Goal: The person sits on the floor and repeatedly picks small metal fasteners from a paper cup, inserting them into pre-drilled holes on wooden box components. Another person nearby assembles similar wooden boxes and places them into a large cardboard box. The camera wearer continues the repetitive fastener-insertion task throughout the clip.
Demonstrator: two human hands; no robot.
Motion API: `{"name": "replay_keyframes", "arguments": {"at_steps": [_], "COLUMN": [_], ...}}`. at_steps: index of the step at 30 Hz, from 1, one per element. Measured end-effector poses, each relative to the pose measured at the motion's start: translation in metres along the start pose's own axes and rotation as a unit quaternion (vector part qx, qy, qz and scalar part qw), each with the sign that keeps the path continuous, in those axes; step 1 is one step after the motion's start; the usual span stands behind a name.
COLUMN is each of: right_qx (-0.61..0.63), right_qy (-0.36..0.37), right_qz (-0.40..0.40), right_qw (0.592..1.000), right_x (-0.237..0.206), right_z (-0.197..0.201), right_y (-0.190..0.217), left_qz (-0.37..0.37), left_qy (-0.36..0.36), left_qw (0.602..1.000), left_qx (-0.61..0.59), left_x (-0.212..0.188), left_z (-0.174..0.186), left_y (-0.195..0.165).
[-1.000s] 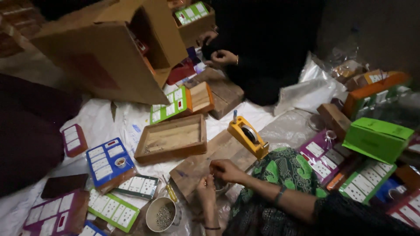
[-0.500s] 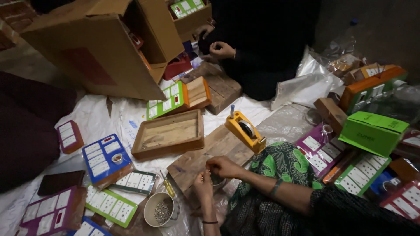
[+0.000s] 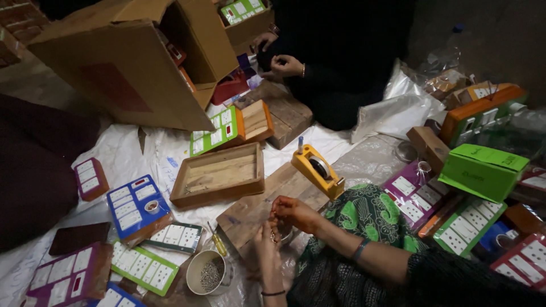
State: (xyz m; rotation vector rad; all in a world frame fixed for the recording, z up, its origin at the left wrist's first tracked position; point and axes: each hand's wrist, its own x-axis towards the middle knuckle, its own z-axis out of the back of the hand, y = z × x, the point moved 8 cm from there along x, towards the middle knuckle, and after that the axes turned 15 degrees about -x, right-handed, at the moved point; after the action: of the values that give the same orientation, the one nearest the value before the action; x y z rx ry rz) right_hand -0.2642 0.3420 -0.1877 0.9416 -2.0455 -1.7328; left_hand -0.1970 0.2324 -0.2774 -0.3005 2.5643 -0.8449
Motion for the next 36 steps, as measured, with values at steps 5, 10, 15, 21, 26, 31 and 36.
{"name": "replay_keyframes", "arguments": {"at_steps": [5, 10, 15, 21, 26, 31, 36], "right_qx": [-0.185, -0.555, -0.568, -0.528, -0.559, -0.526, -0.534], "right_qy": [0.005, -0.009, -0.010, -0.017, -0.065, -0.095, -0.121], "right_qz": [-0.014, 0.152, 0.155, 0.138, 0.180, 0.211, 0.220], "right_qw": [0.983, 0.818, 0.808, 0.838, 0.806, 0.819, 0.808], "right_x": [-0.012, -0.014, -0.012, -0.004, 0.016, 0.005, -0.011], "right_z": [-0.012, -0.038, -0.036, -0.024, -0.020, -0.019, -0.026], "right_y": [0.014, 0.044, 0.044, 0.024, 0.038, 0.053, 0.073], "left_qz": [-0.042, -0.036, 0.001, -0.015, 0.005, 0.013, 0.047], "left_qy": [-0.011, -0.051, -0.016, 0.015, -0.024, 0.002, 0.001], "left_qw": [0.999, 0.991, 0.996, 0.996, 1.000, 0.999, 0.998], "left_qx": [0.024, 0.116, 0.088, 0.086, -0.011, -0.031, 0.034], "left_x": [-0.013, -0.023, -0.024, -0.003, 0.017, 0.013, 0.010], "left_z": [-0.014, -0.022, -0.023, -0.003, 0.000, 0.006, 0.004], "left_y": [-0.019, -0.025, -0.015, 0.000, -0.002, -0.002, 0.004]}}
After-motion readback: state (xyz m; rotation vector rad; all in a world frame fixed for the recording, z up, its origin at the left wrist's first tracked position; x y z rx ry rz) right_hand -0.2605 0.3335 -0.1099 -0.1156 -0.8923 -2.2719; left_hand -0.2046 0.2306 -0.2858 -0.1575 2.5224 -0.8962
